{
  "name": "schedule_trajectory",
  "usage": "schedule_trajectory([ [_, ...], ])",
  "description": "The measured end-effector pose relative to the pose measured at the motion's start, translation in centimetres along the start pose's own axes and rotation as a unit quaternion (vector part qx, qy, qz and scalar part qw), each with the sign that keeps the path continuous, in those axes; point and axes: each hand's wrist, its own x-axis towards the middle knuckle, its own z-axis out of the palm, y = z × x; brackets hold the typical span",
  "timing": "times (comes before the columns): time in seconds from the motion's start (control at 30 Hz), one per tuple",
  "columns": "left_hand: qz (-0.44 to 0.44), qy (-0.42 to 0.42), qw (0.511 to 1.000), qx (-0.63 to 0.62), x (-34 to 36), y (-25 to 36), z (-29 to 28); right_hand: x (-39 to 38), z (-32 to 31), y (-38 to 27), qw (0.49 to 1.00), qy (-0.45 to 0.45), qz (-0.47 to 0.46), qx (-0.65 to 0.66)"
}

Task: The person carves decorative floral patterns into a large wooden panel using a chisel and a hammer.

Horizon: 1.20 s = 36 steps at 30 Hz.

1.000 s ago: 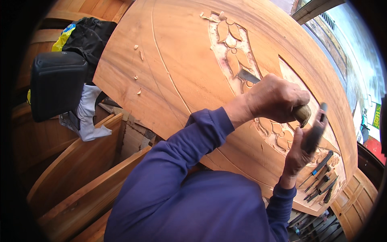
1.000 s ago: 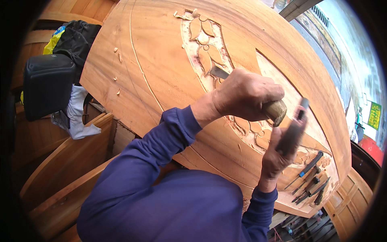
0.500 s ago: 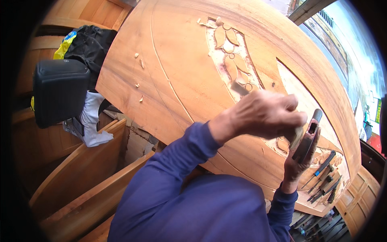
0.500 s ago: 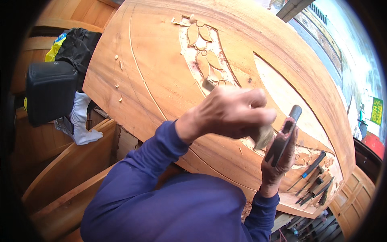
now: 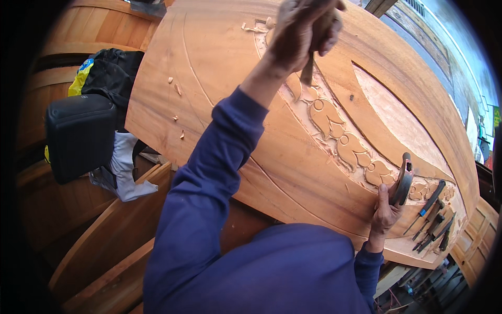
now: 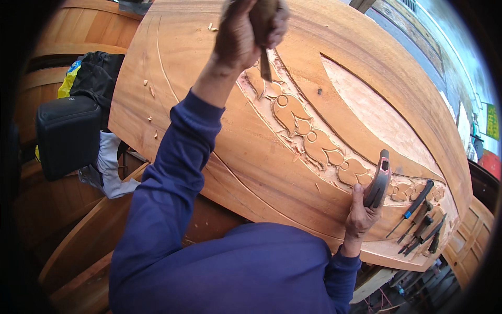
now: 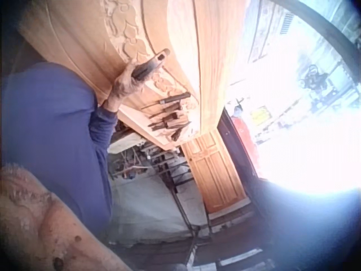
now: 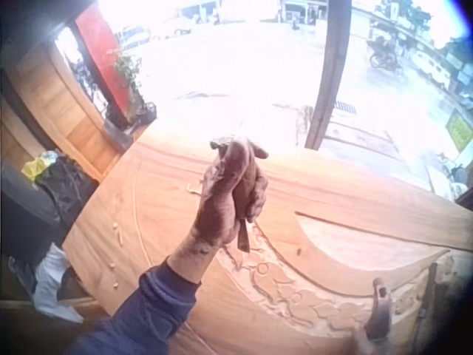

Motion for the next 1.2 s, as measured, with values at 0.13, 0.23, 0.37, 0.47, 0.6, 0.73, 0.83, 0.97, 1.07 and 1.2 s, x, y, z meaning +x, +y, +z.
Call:
schedule_trajectory([
  [0.13,-0.019,-0.015,0.998,0.056,1.6,-1.4,1.5,-0.2,-0.4,-1.0,0.998,-0.03,0.057,0.02],
  [0.23,-0.018,-0.02,0.998,0.061,2.2,-1.7,1.5,-0.1,-0.4,-0.2,0.999,-0.011,0.033,0.02],
  [0.37,-0.039,-0.009,0.998,0.051,2.1,-1.6,1.4,0.2,-0.9,0.9,1.0,-0.008,0.01,0.004],
  [0.47,-0.029,-0.009,0.998,0.061,2.0,-1.4,1.2,0.1,-0.6,0.0,0.999,-0.024,0.023,0.004],
  [0.6,-0.022,-0.006,0.998,0.062,1.9,-1.3,1.0,0.2,0.6,-1.1,1.0,-0.003,0.023,0.005],
  [0.73,-0.036,0.017,0.996,0.075,1.8,-0.5,1.5,0.2,1.1,-1.8,1.0,0.002,0.02,0.003],
  [0.83,-0.042,0.028,0.995,0.082,1.7,-0.2,1.5,0.2,0.9,-1.7,1.0,-0.007,0.02,0.001],
  [0.97,-0.02,0.033,0.998,0.055,1.7,-0.5,1.3,0.2,0.5,-1.2,1.0,-0.011,0.021,-0.008],
  [1.07,-0.039,0.056,0.996,0.051,1.6,-0.8,0.8,0.1,0.8,-1.2,1.0,-0.003,0.02,-0.003],
  [1.2,-0.042,0.111,0.993,0.021,1.8,-1.2,0.0,0.3,0.5,-1.6,0.999,-0.018,0.033,0.007],
])
